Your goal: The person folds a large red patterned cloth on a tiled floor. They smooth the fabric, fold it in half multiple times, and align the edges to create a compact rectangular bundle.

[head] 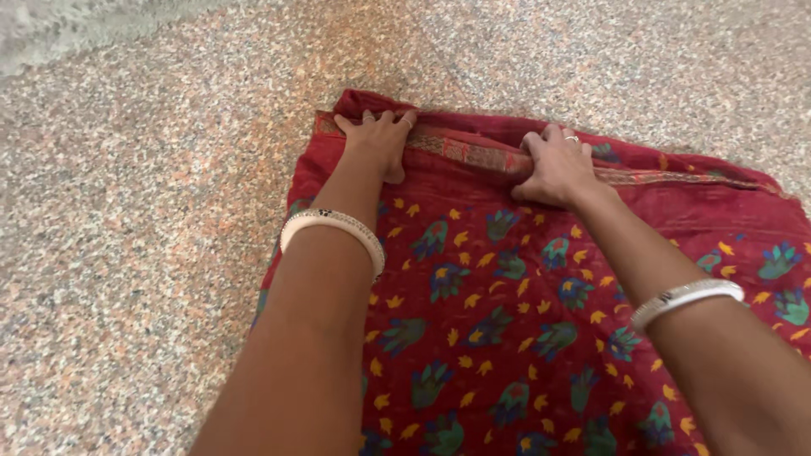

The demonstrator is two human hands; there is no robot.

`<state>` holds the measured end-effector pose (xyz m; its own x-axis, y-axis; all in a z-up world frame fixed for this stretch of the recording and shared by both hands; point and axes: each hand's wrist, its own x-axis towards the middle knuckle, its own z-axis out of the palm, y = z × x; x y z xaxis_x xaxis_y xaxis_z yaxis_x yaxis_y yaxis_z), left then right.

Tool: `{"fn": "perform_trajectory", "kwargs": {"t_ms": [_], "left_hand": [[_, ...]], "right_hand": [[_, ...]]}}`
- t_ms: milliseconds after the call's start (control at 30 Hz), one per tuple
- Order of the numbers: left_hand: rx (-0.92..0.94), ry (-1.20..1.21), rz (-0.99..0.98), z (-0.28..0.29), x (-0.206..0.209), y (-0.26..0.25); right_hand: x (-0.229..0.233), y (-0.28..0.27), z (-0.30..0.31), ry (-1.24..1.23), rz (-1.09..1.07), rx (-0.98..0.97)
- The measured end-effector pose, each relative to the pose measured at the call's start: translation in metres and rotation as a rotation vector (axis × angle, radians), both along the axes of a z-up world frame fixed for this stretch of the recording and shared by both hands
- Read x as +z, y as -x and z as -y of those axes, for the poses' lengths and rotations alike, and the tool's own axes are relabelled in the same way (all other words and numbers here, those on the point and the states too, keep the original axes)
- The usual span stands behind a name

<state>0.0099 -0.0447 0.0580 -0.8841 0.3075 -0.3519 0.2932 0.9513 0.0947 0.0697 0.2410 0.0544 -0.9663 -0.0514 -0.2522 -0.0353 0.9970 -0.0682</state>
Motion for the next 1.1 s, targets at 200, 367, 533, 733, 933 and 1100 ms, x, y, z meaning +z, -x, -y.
{"fn": "perform_trajectory", "kwargs": {"t_ms": [200, 367, 533, 733, 933, 1100], "left_hand": [[0.062, -0.122, 0.112, 0.012, 0.016, 0.004], [0.081, -0.073, 0.207, 0.01, 0.016, 0.025], [-0.096, -0.039, 0.119, 0.013, 0.023, 0.044], [-0.052, 0.465, 0.323, -0.036, 0.07, 0.087], [-0.075, 0.377, -0.173, -0.044, -0.001, 0.094], [0.043, 0.315, -0.637, -0.044, -0.088, 0.066]], "right_hand": [[0.071, -0.012, 0.021, -0.047, -0.137, 0.034], [0.067, 0.023, 0.008, -0.1, -0.288, 0.146], [-0.01, 0.038, -0.005, 0.328, -0.033, -0.022], [-0.057, 0.055, -0.029, 0.249, -0.096, -0.009], [-0.044, 0.07, -0.031, 0.178, -0.193, -0.092], [-0.058, 0.056, -0.024, 0.251, -0.185, -0.023]]}}
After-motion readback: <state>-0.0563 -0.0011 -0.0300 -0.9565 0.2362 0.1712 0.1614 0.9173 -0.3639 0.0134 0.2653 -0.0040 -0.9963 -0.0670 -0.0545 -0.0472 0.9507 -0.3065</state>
